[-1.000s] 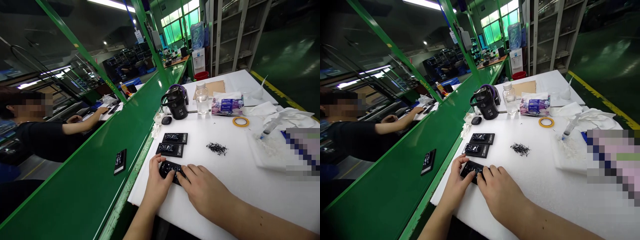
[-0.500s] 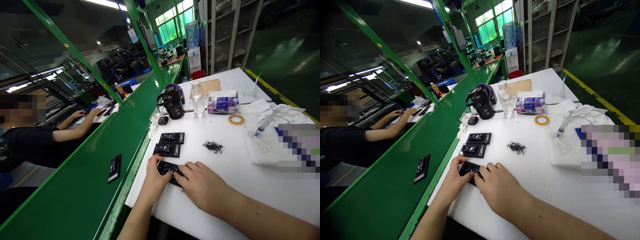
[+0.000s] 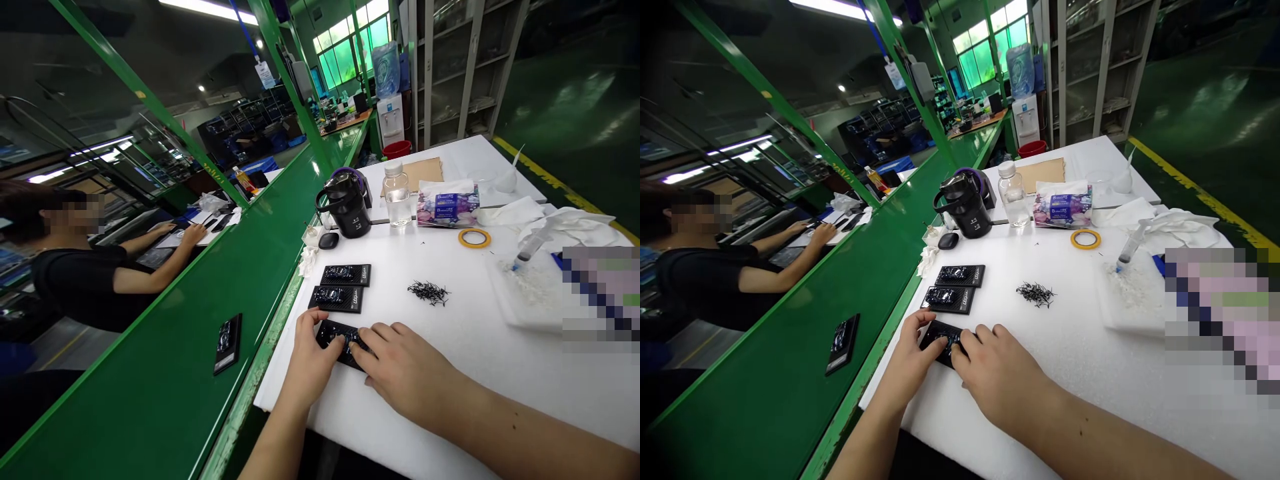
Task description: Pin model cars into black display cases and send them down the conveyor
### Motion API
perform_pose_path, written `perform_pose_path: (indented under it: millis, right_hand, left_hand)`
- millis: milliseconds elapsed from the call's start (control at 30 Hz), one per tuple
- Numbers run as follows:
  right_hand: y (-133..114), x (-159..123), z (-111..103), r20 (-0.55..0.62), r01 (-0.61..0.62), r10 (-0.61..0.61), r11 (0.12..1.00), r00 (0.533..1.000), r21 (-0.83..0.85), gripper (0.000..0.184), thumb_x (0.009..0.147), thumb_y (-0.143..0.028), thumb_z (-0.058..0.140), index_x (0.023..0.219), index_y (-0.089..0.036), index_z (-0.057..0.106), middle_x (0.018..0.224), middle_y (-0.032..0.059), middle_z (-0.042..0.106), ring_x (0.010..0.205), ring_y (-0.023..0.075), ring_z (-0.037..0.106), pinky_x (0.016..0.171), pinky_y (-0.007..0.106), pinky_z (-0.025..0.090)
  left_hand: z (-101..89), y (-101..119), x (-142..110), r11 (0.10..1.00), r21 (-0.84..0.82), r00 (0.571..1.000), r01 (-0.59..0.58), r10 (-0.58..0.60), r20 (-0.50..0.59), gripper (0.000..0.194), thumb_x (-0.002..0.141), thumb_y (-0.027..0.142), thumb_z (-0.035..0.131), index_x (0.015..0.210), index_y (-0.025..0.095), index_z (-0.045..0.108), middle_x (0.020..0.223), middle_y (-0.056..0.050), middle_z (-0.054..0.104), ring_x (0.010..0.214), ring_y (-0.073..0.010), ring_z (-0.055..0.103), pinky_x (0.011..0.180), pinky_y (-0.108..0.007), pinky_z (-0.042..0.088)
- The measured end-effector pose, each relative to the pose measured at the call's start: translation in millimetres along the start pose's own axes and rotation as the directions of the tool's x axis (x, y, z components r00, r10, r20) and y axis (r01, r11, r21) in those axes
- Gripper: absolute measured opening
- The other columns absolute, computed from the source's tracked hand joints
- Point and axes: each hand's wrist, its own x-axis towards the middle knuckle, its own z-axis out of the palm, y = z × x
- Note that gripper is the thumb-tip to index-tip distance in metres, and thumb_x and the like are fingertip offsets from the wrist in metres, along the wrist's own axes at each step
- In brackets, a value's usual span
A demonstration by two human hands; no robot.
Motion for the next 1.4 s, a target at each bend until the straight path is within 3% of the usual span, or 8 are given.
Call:
perform_pose_path:
  millis: [200,400,800,1033,1133,1200,1300,1400]
  right_hand:
    - [3,-3,4,-0.043,0.032,-0.032,0.999,0.999,0.005,0.044,0.093,-0.027,0.068,0.131,-0.010,0.053,0.114,0.0110,0.058,0.100,0.0283,0.053,0.077,0.042,0.046]
    - [6,-5,2,-0.029,0.024,-0.022,0.997,0.999,0.078,0.047,0.091,-0.024,0.070,0.133,-0.012,0.054,0.119,0.0118,0.058,0.104,0.0285,0.053,0.086,0.042,0.046]
    - [5,-4,2,-0.029,0.028,-0.026,0.997,0.999,0.066,0.039,0.093,-0.018,0.064,0.130,-0.010,0.056,0.119,0.0137,0.058,0.103,0.0288,0.054,0.083,0.043,0.050]
    - [7,-8,1,-0.054,-0.027,0.040,0.975,0.998,0.220,0.039,0.084,-0.009,0.066,0.123,-0.012,0.059,0.120,0.0127,0.056,0.103,0.0274,0.055,0.088,0.041,0.052]
    - [7,-10,0,-0.038,-0.079,0.098,0.938,0.994,0.338,0.026,0.080,-0.007,0.060,0.103,-0.019,0.062,0.115,0.0079,0.056,0.090,0.0231,0.058,0.077,0.037,0.055]
    - [7,-12,3,-0.044,-0.077,0.100,0.924,0.994,0.375,0.025,0.077,-0.007,0.057,0.097,-0.021,0.059,0.113,0.0069,0.055,0.083,0.0221,0.059,0.070,0.036,0.057]
    - [15,-16,17,-0.101,-0.033,0.069,0.945,0.992,0.325,0.036,0.074,-0.008,0.053,0.105,-0.024,0.058,0.114,0.0087,0.056,0.085,0.0247,0.062,0.068,0.035,0.060]
    - [32,-22,44,-0.122,0.103,-0.071,0.956,0.990,0.276,0.041,0.074,-0.008,0.051,0.110,-0.027,0.057,0.118,0.0088,0.056,0.091,0.0259,0.065,0.068,0.031,0.063]
  left_hand:
    - [4.8,2,-2,0.999,0.023,0.999,-0.025,0.027,-0.047,0.042,0.072,0.024,0.063,0.111,0.020,0.050,0.130,-0.009,0.046,0.129,-0.0266,0.041,0.115,-0.050,0.026]
    - [3.4,0,0,1.000,0.013,1.000,0.000,0.000,-0.017,0.046,0.072,0.026,0.064,0.115,0.020,0.049,0.126,-0.008,0.048,0.126,-0.0260,0.043,0.113,-0.048,0.029]
    - [3.4,6,-1,0.999,0.030,1.000,0.018,-0.017,-0.013,0.047,0.071,0.025,0.065,0.115,0.021,0.051,0.121,-0.008,0.051,0.123,-0.0277,0.046,0.110,-0.050,0.032]
    - [-9.1,6,-11,0.993,-0.005,0.992,-0.116,0.116,0.048,0.054,0.082,0.026,0.058,0.134,0.023,0.042,0.140,-0.010,0.044,0.136,-0.0265,0.039,0.117,-0.051,0.028]
    - [-30.8,7,-12,0.975,0.038,0.962,-0.220,0.211,0.173,0.068,0.078,0.022,0.064,0.142,0.027,0.040,0.145,-0.009,0.043,0.138,-0.0276,0.038,0.118,-0.050,0.028]
    - [-44.5,11,-14,0.944,0.083,0.918,-0.319,0.286,0.275,0.076,0.070,0.018,0.070,0.141,0.029,0.045,0.141,-0.008,0.049,0.133,-0.0287,0.044,0.116,-0.047,0.034]
    - [-53.0,12,-15,0.886,0.120,0.836,-0.448,0.367,0.409,0.079,0.066,0.018,0.074,0.140,0.030,0.048,0.126,-0.006,0.063,0.119,-0.0274,0.056,0.107,-0.041,0.043]
    - [-48.6,3,-13,0.834,0.153,0.790,-0.530,0.420,0.448,0.081,0.065,0.028,0.076,0.140,0.028,0.046,0.120,-0.005,0.067,0.109,-0.0282,0.061,0.105,-0.041,0.043]
